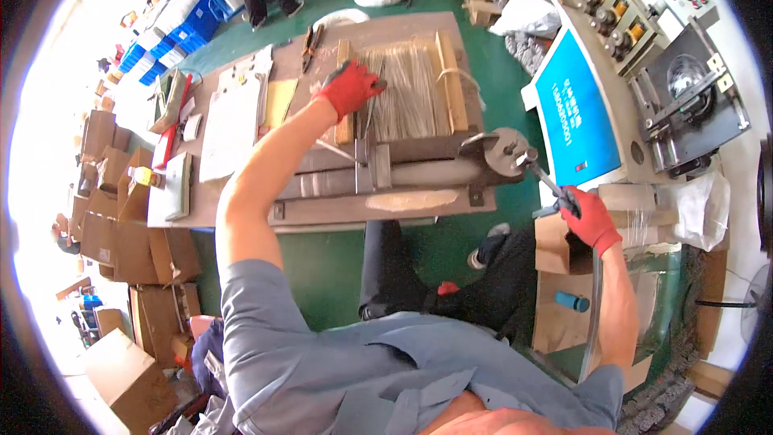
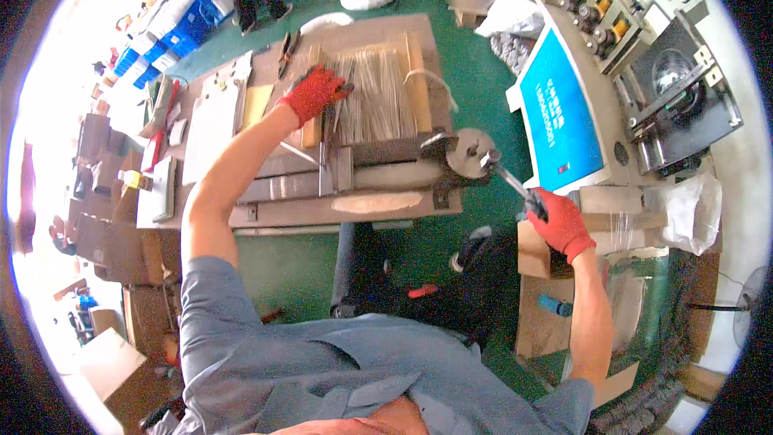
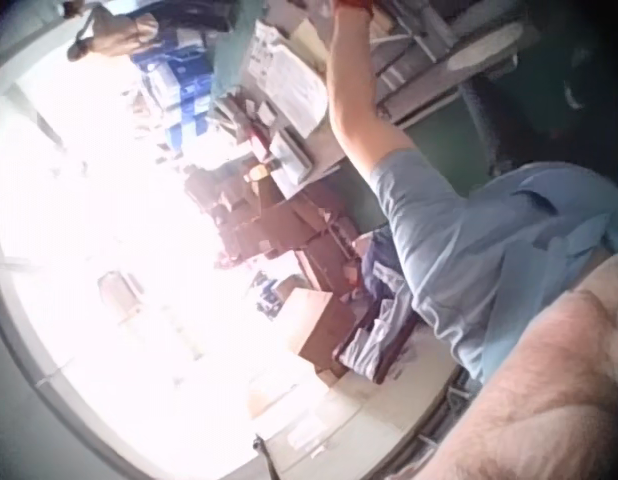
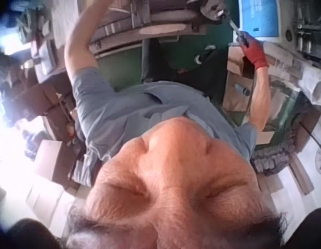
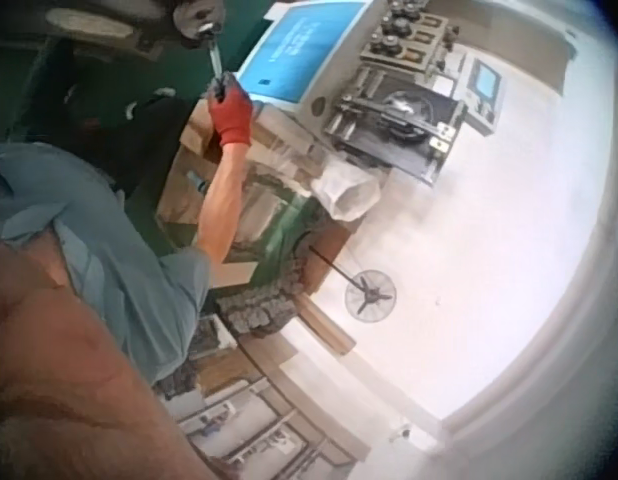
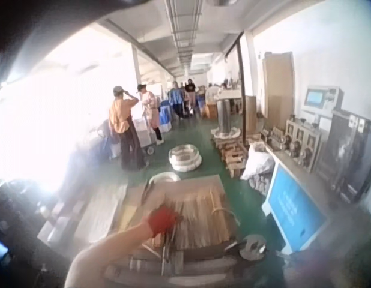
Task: The person picks up long metal rods from a table and uses a manual shear to cut them into shorter pieces. They repeatedly place rods into the shear, cut them, and drop the cut pieces into a cardboard box.
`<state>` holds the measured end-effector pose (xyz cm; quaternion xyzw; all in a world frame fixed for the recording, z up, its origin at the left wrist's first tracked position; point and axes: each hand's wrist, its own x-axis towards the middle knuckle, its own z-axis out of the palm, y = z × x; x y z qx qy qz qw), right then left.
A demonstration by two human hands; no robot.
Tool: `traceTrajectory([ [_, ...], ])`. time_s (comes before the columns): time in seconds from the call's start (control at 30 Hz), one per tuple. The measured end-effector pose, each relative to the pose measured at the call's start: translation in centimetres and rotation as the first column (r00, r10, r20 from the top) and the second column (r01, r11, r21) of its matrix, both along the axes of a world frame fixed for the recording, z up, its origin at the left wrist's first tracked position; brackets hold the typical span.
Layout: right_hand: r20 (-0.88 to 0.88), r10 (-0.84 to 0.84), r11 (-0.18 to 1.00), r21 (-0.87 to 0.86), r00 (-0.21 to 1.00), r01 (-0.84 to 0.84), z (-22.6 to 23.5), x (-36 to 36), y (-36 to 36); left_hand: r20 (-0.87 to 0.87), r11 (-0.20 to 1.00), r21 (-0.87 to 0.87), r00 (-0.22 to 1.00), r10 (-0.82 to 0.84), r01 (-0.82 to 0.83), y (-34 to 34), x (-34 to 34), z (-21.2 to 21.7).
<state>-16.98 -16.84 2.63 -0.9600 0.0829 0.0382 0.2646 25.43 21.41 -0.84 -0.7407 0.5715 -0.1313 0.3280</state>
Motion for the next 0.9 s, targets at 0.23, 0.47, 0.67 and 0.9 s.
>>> traceTrajectory([
  [0.23, 0.082, 0.069, 0.985, -0.161, 0.994, -0.055, 1.1, 0.7, 0.0, -0.084, 0.94, -0.336, 0.996, 0.031, -0.058, -1.8, -2.0, 2.3],
  [0.47, 0.498, 0.042, 0.782, -0.556, 0.866, 0.281, 0.6, -0.2, -0.5, -0.272, 0.77, -0.634, 0.951, -0.146, -0.064, -9.0, -6.9, 4.7],
  [0.67, 0.425, -0.165, 0.847, -0.401, 0.89, 0.348, -8.0, -3.4, 0.6, -0.428, 0.663, -0.729, 0.869, -0.249, -0.17, -14.1, -12.3, 5.4],
  [0.9, -0.335, -0.656, 0.75, -0.183, 0.676, 0.636, -31.4, -20.4, 2.4, -0.608, 0.652, -0.706, 0.71, -0.356, -0.277, -20.8, -17.6, 5.8],
])
